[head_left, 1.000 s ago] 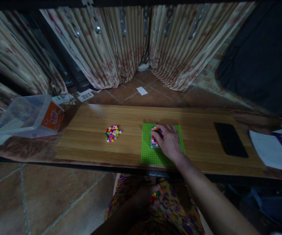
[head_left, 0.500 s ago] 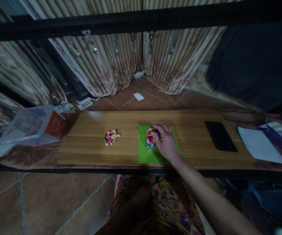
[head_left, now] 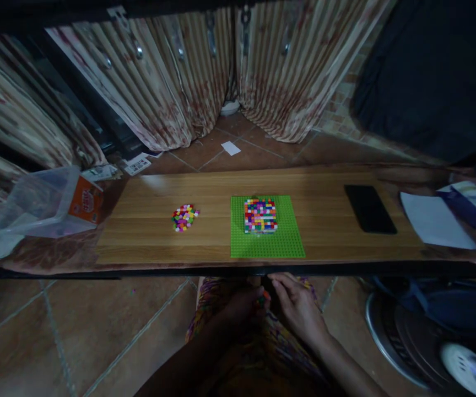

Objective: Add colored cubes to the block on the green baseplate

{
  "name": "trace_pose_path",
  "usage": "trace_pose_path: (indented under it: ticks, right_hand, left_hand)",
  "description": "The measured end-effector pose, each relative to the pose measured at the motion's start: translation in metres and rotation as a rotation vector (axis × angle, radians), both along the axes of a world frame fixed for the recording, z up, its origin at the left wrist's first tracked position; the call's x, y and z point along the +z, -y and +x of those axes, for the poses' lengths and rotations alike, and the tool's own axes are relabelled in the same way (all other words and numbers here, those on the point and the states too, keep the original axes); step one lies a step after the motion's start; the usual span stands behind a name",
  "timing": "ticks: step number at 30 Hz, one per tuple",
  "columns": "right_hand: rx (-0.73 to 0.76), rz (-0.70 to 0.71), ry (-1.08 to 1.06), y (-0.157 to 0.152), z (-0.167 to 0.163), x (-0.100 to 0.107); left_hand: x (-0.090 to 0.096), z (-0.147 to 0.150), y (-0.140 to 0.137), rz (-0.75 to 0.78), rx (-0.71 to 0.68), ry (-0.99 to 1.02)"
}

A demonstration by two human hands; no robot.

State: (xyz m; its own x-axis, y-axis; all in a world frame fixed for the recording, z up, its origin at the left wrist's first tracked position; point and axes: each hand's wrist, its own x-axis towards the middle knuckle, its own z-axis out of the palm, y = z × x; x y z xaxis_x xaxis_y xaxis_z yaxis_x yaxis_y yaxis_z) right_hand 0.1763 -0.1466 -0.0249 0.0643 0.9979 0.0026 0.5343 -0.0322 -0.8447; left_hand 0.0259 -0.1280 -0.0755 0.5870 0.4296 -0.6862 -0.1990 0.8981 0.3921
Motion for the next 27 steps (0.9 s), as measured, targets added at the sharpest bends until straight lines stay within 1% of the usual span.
trace_pose_path:
  ticks: [3, 8, 10, 13, 18, 20, 22, 24, 27]
  right_hand:
    - [0.046, -0.040, 0.008, 0.004, 0.003, -0.002]
    - [0.160, -0.100, 0.013, 0.005, 0.007, 0.000]
    - [0.213, -0.134, -0.024, 0.006, 0.006, 0.000]
    - [0.261, -0.166, -0.135, 0.008, 0.004, -0.004]
    - [0.203, -0.227, -0.365, 0.008, 0.003, -0.017]
    - [0.176, -0.267, -0.464, 0.009, 0.003, -0.021]
    - [0.154, -0.287, -0.527, 0.009, 0.005, -0.023]
    - [0.134, -0.273, -0.501, 0.009, 0.006, -0.021]
    - [0.128, -0.236, -0.309, 0.007, 0.009, -0.010]
  left_hand:
    - [0.005, -0.002, -0.002, -0.018, -0.026, 0.034]
    - [0.009, -0.005, -0.003, 0.067, -0.089, 0.077]
    - [0.010, -0.006, -0.003, 0.091, -0.104, 0.084]
    - [0.012, -0.005, -0.001, 0.130, -0.116, 0.070]
    - [0.016, -0.005, 0.000, 0.157, -0.172, 0.069]
    - [0.016, -0.005, -0.001, 0.147, -0.163, 0.067]
    - [0.014, -0.004, -0.002, 0.131, -0.121, 0.056]
    - [0.012, -0.003, -0.002, 0.117, -0.083, 0.051]
    - [0.010, -0.002, -0.002, 0.122, -0.066, 0.059]
